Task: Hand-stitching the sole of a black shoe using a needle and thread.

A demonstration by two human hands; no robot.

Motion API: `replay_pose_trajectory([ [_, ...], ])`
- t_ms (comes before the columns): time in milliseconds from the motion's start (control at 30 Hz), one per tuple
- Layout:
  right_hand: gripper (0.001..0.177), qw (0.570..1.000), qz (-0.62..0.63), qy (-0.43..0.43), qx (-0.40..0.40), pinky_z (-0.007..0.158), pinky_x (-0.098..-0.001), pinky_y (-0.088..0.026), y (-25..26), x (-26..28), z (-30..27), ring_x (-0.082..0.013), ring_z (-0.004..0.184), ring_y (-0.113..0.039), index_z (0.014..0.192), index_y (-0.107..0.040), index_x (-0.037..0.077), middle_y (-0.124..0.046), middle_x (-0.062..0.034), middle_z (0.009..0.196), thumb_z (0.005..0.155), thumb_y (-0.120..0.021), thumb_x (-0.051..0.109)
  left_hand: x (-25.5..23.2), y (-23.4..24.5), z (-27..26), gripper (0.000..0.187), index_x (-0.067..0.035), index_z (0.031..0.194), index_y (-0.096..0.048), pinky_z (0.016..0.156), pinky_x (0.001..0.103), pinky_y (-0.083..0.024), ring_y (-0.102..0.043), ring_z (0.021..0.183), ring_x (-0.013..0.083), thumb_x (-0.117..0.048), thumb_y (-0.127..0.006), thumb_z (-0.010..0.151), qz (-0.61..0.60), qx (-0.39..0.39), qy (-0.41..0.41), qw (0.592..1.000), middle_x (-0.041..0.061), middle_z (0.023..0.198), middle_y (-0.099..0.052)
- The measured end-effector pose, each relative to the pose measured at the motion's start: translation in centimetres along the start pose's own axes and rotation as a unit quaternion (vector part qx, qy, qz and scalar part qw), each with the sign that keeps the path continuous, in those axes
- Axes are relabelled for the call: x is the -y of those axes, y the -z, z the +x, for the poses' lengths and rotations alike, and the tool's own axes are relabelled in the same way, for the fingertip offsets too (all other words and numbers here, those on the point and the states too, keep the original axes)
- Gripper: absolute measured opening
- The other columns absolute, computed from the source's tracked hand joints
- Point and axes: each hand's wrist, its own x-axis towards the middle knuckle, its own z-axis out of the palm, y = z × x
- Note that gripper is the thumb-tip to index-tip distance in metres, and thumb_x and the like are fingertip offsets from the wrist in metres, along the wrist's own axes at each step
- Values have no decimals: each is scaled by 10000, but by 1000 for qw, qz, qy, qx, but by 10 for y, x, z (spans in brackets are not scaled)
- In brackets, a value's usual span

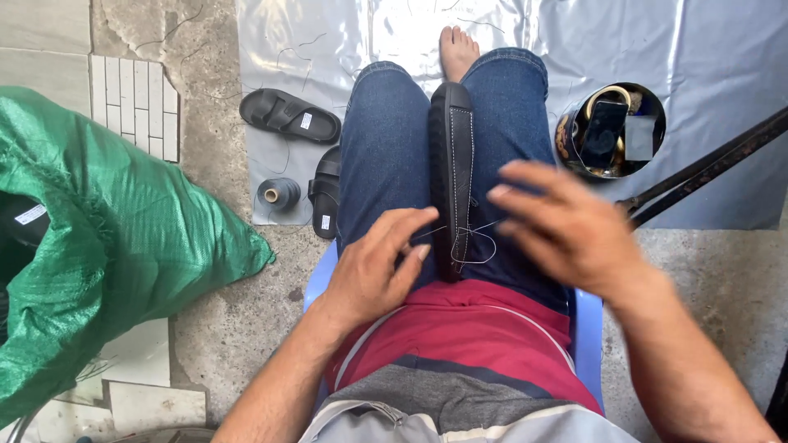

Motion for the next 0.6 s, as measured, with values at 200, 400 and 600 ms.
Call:
replay_pose_trajectory([
  [200, 52, 985, 153, -57, -59, 565, -339, -504, -26, 20, 18, -248, 626, -632, 848, -667, 118, -643, -44, 678, 803, -645, 128, 2, 5, 0, 287, -115, 1152, -572, 598, 453, -516, -642, 766, 336, -217, -484, 898, 118, 36, 20, 992, 103, 938, -613],
  [400, 63, 969, 213, -86, -95, 515, -297, -497, -44, 10, 20, -213, 572, -628, 838, -694, 131, -643, -15, 613, 777, -683, 120, -22, 34, -1, 185, -120, 914, -636, 953, 560, -348, -407, 1203, 507, -199, -470, 902, -186, 136, -145, 962, 239, 1368, -396],
  [600, 98, 963, 224, -113, -102, 531, -344, -487, -42, 14, 19, -277, 590, -608, 880, -686, 147, -628, -61, 632, 782, -683, 144, -37, 40, -10, 242, -76, 940, -682, 840, 386, -522, -640, 986, 296, -290, -610, 852, -483, 119, -50, 866, 218, 1235, -553],
])
